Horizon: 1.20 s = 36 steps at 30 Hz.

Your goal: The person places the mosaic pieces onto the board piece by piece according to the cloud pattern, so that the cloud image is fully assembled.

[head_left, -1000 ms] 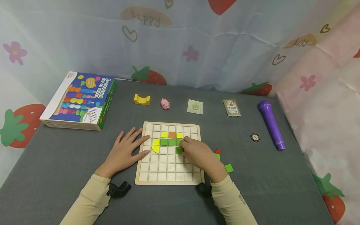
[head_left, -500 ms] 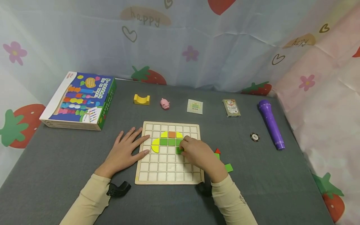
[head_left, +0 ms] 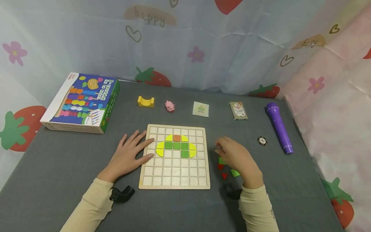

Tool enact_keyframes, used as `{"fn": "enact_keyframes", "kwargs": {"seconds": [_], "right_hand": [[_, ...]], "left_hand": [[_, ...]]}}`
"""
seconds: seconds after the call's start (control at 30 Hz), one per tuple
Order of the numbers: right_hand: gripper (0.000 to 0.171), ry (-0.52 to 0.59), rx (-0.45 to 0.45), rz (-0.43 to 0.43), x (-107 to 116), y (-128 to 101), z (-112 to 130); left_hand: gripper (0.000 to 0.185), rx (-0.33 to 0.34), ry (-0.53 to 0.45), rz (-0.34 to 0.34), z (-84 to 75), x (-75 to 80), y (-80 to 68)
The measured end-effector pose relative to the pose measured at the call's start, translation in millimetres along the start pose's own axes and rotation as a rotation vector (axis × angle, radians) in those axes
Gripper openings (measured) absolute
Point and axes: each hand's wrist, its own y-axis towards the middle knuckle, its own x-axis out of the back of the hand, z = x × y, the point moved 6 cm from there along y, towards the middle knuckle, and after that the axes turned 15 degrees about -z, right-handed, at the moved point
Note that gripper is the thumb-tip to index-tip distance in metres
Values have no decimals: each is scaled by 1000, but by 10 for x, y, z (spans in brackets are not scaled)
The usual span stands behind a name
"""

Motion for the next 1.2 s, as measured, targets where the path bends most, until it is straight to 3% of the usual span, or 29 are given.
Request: {"fn": "enact_keyframes", "kwargs": {"seconds": [0.17, 0.4, 0.6, 0.93, 1.2], "right_hand": [[25, 17, -109, 86, 15, -149, -281], [34, 27, -159, 149, -34, -264, -400], [41, 41, -135, 147, -122, -273, -391], [43, 10, -69, 72, -157, -223, -360], [35, -1, -12, 53, -198, -221, -272]], "left_hand": [[66, 6, 1, 14, 2, 4, 5], [66, 7, 11, 26, 4, 13, 9], [66, 9, 8, 25, -1, 15, 8], [65, 10, 7, 21, -13, 14, -6], [66, 8, 13, 22, 1, 10, 2]]}}
